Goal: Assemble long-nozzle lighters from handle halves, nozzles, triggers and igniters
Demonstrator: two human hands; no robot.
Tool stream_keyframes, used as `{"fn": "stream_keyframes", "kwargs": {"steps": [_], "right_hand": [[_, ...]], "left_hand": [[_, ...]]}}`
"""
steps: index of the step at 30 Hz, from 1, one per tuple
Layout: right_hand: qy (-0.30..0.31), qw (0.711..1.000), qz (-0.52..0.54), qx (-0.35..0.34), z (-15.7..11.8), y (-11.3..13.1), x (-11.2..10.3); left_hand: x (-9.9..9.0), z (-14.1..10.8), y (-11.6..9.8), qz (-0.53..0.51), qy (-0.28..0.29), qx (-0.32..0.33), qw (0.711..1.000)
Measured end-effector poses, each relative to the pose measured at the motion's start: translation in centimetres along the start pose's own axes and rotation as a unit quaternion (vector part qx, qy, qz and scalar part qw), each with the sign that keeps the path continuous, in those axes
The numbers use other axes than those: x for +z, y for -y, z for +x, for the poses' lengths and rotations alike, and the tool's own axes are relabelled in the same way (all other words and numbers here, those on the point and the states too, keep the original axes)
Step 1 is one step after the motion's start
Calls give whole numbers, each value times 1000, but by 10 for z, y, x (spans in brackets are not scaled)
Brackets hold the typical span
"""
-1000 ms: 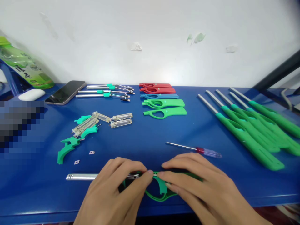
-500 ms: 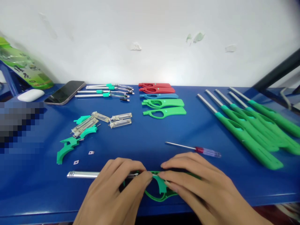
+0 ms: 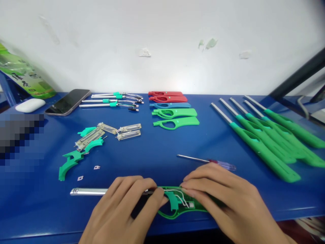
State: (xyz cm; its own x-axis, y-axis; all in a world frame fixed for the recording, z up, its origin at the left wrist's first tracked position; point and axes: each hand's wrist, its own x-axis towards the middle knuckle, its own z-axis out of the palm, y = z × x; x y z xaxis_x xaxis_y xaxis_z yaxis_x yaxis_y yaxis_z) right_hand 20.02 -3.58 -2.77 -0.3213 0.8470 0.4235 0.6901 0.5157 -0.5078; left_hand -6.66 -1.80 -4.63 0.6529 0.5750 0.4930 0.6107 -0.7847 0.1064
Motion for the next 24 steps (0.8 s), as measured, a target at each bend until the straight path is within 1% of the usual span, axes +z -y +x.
{"fn": "stream_keyframes", "kwargs": {"steps": [2,4,8,11,14,19,22,24], "right_hand": [[11,1000,3,-1,0,0,0],[9,1000,6,3,-1,2,0],[-37,999,3,-7,2,8,2],[-48,999,-4,-12,4,10,3],[-47,999,-8,-15,4,11,3],[-46,999,-20,-12,3,11,5],[-65,997,-34,5,1,8,5],[-74,996,-52,-2,-3,5,2]], "left_hand": [[1,1,-6,-10,-6,-28,1000],[3,2,-12,-11,-16,-49,999],[11,0,-19,2,-39,-47,998],[13,-1,-20,6,-41,-45,998],[10,2,-17,20,-30,-34,999],[-3,7,-9,56,9,27,998],[-6,8,-8,65,7,27,997],[-6,9,-9,64,4,24,998]]}}
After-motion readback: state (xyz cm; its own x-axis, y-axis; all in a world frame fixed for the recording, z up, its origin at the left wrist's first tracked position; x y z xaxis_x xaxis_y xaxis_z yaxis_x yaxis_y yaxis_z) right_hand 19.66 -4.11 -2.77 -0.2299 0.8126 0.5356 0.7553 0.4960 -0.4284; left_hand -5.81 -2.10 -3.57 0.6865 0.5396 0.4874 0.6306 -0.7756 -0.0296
